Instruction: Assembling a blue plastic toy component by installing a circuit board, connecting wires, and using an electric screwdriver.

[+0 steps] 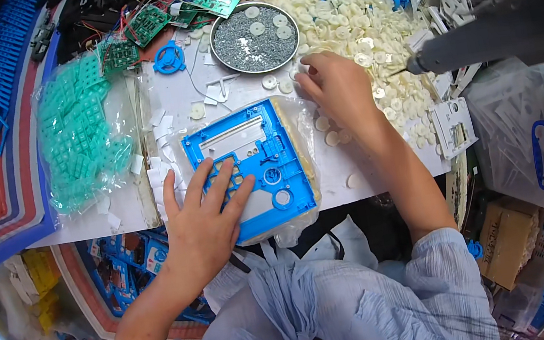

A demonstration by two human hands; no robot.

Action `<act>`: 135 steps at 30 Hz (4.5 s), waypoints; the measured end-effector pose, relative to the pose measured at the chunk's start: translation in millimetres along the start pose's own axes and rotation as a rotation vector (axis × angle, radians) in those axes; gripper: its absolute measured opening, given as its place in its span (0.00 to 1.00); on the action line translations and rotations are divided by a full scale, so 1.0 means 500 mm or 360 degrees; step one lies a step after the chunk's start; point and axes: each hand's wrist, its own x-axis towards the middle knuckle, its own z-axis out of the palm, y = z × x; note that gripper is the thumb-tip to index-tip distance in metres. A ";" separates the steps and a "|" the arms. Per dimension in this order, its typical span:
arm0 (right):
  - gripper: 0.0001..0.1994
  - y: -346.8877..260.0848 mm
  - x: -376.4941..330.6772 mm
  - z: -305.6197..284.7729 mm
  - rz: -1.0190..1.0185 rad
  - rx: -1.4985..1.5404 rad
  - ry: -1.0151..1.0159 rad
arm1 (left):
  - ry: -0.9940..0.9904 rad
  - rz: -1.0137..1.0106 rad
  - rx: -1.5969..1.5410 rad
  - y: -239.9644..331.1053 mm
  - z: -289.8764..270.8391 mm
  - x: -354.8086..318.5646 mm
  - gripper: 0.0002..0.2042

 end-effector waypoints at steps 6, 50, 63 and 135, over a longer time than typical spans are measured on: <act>0.07 -0.003 0.015 -0.017 0.0070 0.0222 -0.0224 | 0.0062 0.0027 -0.0118 -0.003 -0.019 0.007 0.28; 0.09 -0.168 -0.140 -0.042 -0.0580 0.0145 -0.0511 | 0.0430 0.0299 -0.0464 -0.026 0.060 0.051 0.16; 0.14 -0.110 -0.161 -0.205 0.0168 0.0961 0.0047 | 0.0220 0.0607 -0.0152 -0.017 0.042 0.067 0.16; 0.15 -0.226 -0.109 -0.157 -0.0167 0.2403 -0.0154 | 0.0592 0.0154 -0.0614 0.007 0.027 0.074 0.15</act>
